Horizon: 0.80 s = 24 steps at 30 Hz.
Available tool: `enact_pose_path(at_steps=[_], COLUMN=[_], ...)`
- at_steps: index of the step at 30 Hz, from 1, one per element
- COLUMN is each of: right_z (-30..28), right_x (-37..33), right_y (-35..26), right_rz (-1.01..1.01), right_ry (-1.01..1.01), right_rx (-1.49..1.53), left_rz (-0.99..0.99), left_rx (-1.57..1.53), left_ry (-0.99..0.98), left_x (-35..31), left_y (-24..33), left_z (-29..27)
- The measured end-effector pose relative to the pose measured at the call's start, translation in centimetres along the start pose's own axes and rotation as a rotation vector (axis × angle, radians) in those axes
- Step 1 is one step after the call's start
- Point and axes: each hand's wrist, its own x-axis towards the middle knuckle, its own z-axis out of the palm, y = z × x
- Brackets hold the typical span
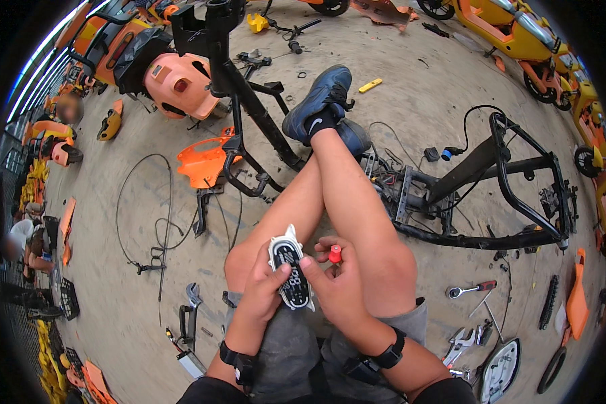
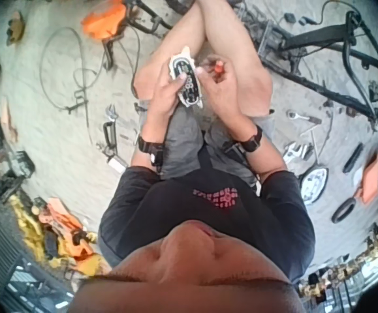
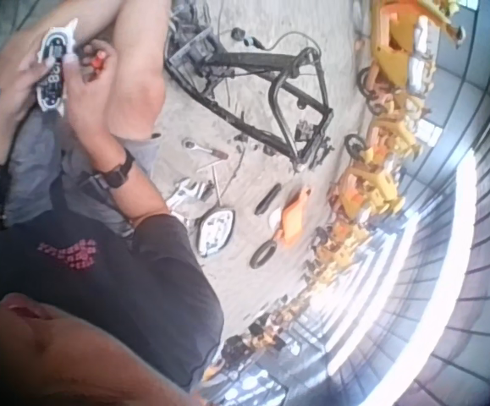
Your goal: The person unscrews and removes a plastic cover from an electronic circuit board, then fits and secures a black casing onto the board.
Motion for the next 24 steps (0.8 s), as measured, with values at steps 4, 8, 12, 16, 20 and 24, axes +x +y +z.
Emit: enact_pose_path(at_steps=[4,8,12,16,20,24], right_z=[0.2,0.2,0.3,0.3,0.4,0.4], right_x=[-0.5,-0.5,-0.4,-0.4,-0.5,-0.5], right_y=[-0.7,-0.5,-0.7,-0.8,-0.8,-0.8], right_rz=[0.065,-0.029,-0.107,-0.121,-0.132,-0.137], right_ry=[-0.108,-0.186,-0.201,-0.211,-0.209,-0.215], right_rx=[-0.232,-0.518,-0.637,-0.656,-0.669,-0.689], left_rz=[-0.06,-0.099,-0.076,-0.062,-0.055,-0.048], left_rx=[-0.297,-0.427,-0.456,-0.467,-0.468,-0.467], left_ry=[0.017,0.059,0.103,0.096,0.101,0.105], left_x=[0.6,0.8,0.9,1.0,1.0,1.0], left_y=[1.1,0.3,0.6,0.5,0.6,0.6], left_z=[-0.2,-1.2,-1.1,-1.2,-1.1,-1.0])
